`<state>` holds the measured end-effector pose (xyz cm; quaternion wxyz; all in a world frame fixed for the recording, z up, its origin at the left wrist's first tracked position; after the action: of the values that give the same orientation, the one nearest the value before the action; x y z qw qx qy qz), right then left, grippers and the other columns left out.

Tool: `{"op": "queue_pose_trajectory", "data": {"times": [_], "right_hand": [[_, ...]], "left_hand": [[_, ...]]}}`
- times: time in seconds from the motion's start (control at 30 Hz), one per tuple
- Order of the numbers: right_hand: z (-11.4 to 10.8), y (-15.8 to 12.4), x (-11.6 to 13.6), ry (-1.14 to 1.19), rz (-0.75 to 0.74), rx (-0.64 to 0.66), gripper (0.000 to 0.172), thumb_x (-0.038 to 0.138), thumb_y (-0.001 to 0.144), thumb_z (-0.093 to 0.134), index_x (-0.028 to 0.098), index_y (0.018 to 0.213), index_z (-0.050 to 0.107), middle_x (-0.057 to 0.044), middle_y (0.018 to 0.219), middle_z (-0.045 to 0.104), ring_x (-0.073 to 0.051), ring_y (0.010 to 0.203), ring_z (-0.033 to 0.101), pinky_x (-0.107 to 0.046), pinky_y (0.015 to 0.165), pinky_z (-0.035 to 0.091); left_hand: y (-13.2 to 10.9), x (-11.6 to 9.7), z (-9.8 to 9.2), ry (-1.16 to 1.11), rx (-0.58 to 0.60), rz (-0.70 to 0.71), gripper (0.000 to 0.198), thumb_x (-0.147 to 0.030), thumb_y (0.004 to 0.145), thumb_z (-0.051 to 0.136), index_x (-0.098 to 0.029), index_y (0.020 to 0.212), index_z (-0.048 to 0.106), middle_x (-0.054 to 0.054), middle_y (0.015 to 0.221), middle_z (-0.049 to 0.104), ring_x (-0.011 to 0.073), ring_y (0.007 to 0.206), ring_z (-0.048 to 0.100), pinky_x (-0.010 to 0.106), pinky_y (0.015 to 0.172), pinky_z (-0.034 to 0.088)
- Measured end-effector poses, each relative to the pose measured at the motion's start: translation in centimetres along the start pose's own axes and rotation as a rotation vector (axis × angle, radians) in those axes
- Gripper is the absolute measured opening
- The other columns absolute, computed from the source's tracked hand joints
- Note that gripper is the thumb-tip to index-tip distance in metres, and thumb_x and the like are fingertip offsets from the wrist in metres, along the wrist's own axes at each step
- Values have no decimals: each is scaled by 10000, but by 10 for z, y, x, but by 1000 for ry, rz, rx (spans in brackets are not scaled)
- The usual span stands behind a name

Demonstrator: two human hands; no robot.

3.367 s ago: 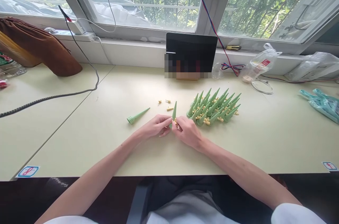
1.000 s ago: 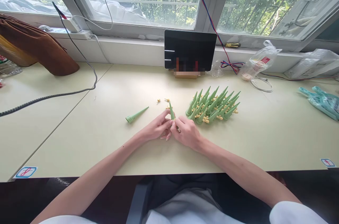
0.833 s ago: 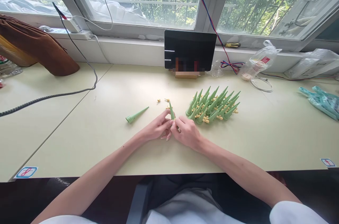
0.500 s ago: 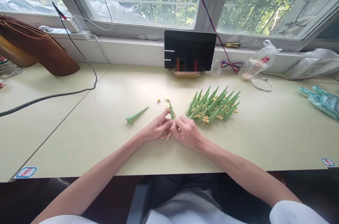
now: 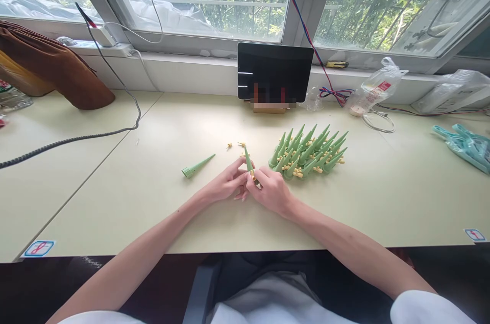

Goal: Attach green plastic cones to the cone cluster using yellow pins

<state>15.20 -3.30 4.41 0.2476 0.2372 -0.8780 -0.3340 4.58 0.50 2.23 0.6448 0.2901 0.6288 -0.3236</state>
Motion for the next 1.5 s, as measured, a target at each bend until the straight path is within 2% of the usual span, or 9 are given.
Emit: {"op": "queue_pose_trajectory", "data": {"times": [0.33,0.5,0.6,0.73,0.9,1.03,1.17,1.3,1.5], "right_hand": [[2,-1,-2,88,44,24,316,236,957,464,196,644,487,12,582,500,-103,516,432,-240,515,357],[5,-2,-6,144,93,59,317,250,970,454,195,659,482,14,590,507,-101,515,427,-243,519,337],[8,-2,-10,139,148,103,330,272,977,452,195,657,479,18,574,503,-99,503,418,-243,515,318],[12,-3,-15,122,217,196,329,292,977,469,192,664,493,19,564,514,-103,501,435,-240,521,308],[18,-3,-19,109,279,299,339,312,975,495,190,659,516,16,563,545,-115,499,467,-246,519,295],[18,-3,-21,128,308,310,247,327,986,486,180,828,606,12,593,590,-130,527,532,-238,528,323],[16,-3,-22,164,325,291,180,303,990,473,174,1029,592,34,591,577,-130,509,531,-230,541,350],[16,-3,-22,162,317,281,144,257,987,452,189,933,567,34,589,556,-129,504,508,-228,527,329],[19,-4,-23,136,289,275,229,240,967,458,205,742,481,33,577,510,-114,475,423,-240,501,269]], "left_hand": [[0,2,-8,12,-81,-31,304,-413,958,518,-198,1170,488,43,912,616,68,500,526,194,430,346],[-1,-10,-20,138,-216,-28,302,-407,899,598,-133,1023,613,22,758,570,53,498,409,193,422,271],[-3,-19,-26,185,-308,-21,286,-413,865,625,-141,956,624,39,813,593,64,531,433,194,426,282],[-5,-19,-35,249,-415,-19,298,-403,851,628,-168,1027,577,25,805,597,73,542,453,191,453,333],[-6,-14,-39,321,-450,-29,384,-347,858,601,-169,1182,497,-23,686,549,79,520,433,196,487,347],[-9,-14,-42,428,-513,-23,489,-295,857,569,-184,1307,413,-67,618,475,92,517,427,199,515,355],[-12,-11,-47,540,-568,-54,461,-304,861,537,-205,1295,416,-75,603,492,109,526,450,209,537,358],[-12,-11,-49,691,-586,-59,367,-304,879,498,-211,1232,454,-72,592,516,115,518,451,218,547,363],[-11,-11,-48,806,-576,-55,275,-291,883,495,-214,1147,501,-75,567,518,119,512,461,224,561,370]]}}
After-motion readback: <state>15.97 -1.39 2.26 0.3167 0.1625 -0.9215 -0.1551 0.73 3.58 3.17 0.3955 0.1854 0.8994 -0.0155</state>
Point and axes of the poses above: each hand's wrist, its own y-axis towards the middle knuckle, its own z-axis out of the palm, x = y × z, the point moved 6 cm from there along y, towards the middle knuckle
